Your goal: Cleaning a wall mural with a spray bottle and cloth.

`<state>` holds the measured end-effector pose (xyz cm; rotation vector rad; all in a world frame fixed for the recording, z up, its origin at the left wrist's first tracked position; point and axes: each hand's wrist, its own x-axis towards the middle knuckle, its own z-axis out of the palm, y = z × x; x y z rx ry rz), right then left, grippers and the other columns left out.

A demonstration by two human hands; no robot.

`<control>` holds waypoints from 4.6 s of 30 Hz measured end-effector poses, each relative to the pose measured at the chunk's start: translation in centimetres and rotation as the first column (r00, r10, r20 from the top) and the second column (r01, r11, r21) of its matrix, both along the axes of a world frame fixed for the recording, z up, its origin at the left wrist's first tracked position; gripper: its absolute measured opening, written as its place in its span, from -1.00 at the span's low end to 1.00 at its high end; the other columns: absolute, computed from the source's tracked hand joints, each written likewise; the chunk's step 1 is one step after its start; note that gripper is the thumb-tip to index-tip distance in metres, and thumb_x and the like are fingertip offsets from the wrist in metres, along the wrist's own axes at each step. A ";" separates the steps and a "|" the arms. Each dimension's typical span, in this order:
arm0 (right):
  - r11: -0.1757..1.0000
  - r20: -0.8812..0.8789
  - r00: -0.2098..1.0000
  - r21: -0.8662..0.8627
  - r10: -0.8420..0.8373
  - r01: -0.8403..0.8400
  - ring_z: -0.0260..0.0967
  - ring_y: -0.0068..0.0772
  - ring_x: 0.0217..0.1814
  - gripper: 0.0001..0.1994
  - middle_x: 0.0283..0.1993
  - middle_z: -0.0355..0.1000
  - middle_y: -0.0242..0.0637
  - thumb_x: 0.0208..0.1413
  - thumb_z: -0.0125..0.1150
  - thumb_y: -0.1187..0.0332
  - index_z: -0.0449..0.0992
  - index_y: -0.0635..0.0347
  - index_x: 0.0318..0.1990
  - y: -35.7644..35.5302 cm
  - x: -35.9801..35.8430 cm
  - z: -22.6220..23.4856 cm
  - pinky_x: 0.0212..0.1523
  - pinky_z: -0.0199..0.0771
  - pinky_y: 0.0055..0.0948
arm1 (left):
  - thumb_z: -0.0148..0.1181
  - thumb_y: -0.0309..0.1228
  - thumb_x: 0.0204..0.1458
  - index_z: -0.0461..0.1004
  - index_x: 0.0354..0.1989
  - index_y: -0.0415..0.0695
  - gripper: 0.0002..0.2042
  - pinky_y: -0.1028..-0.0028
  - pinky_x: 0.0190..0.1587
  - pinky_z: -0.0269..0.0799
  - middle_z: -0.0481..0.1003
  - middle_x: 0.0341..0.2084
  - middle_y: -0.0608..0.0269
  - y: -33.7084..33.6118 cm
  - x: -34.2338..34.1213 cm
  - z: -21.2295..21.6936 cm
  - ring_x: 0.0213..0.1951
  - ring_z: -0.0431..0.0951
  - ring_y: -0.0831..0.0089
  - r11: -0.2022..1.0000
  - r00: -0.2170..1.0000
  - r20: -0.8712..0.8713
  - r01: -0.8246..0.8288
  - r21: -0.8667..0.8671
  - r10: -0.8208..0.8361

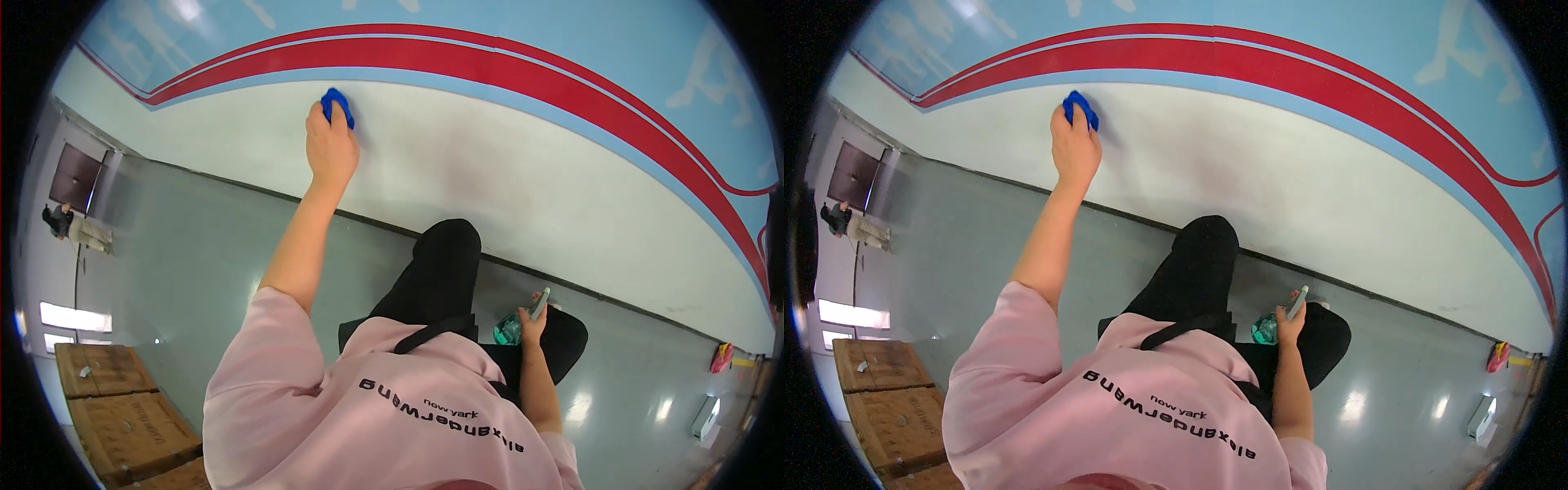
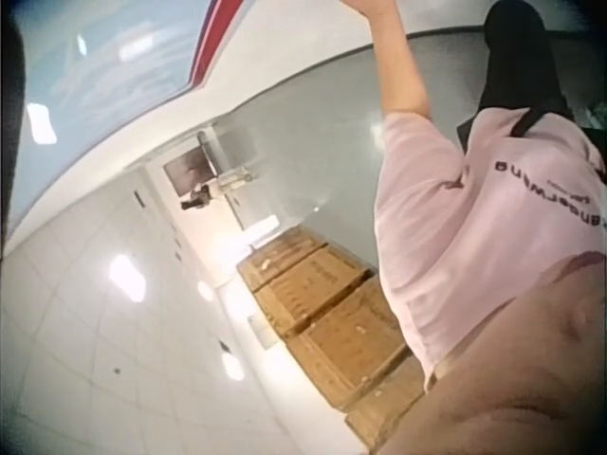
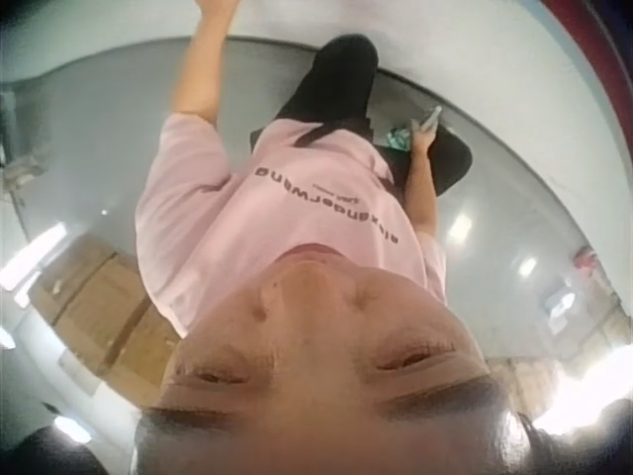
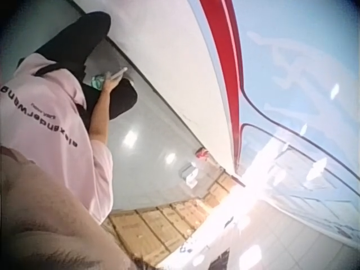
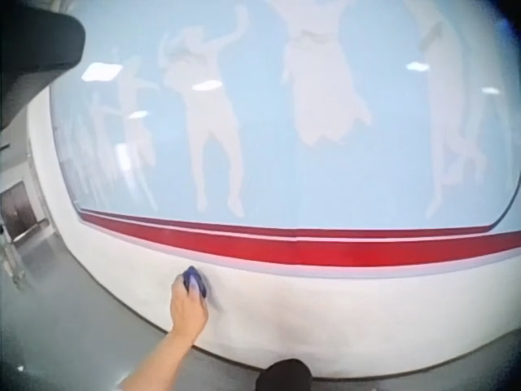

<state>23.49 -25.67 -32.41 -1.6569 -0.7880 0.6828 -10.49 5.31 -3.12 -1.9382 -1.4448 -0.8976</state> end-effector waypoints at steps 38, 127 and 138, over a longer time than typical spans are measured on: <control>0.999 -0.069 0.997 0.004 -0.036 0.036 0.20 -0.38 0.04 -0.44 0.04 0.23 -0.22 -0.25 0.17 0.50 0.22 0.19 0.04 0.5 -0.5 0.3 -0.07 0.23 -0.46 | 0.09 -0.55 -0.22 0.25 -0.09 -0.40 -0.57 0.29 -0.14 0.31 0.19 -0.13 -0.18 -1.0 7.4 -0.1 -0.10 0.26 -0.01 0.978 0.983 0.150 0.127 -0.167 -0.102; 0.998 -0.103 0.994 -0.053 -0.023 0.018 0.24 -0.39 -0.07 -0.44 0.00 0.24 -0.23 -0.27 0.17 0.53 0.23 0.17 0.02 0.5 -0.3 0.7 -0.11 0.25 -0.46 | -0.05 -0.50 -0.14 0.11 -0.09 -0.55 -0.56 0.23 -0.09 0.29 0.12 -0.14 -0.27 5.2 2.3 -5.6 -0.12 0.26 -0.03 0.804 0.730 0.452 -0.223 -0.552 0.513; 0.999 -0.065 0.998 -0.035 0.013 -0.015 0.18 -0.34 0.07 -0.44 0.02 0.24 -0.23 -0.26 0.17 0.55 0.23 0.16 0.03 0.6 -0.1 0.0 -0.04 0.22 -0.42 | -0.09 -0.59 -0.14 -0.03 0.07 -0.51 -0.46 0.27 0.04 0.15 0.03 -0.02 -0.30 -2.5 11.3 -6.9 -0.02 0.19 -0.07 0.800 0.837 0.512 0.169 -0.575 0.191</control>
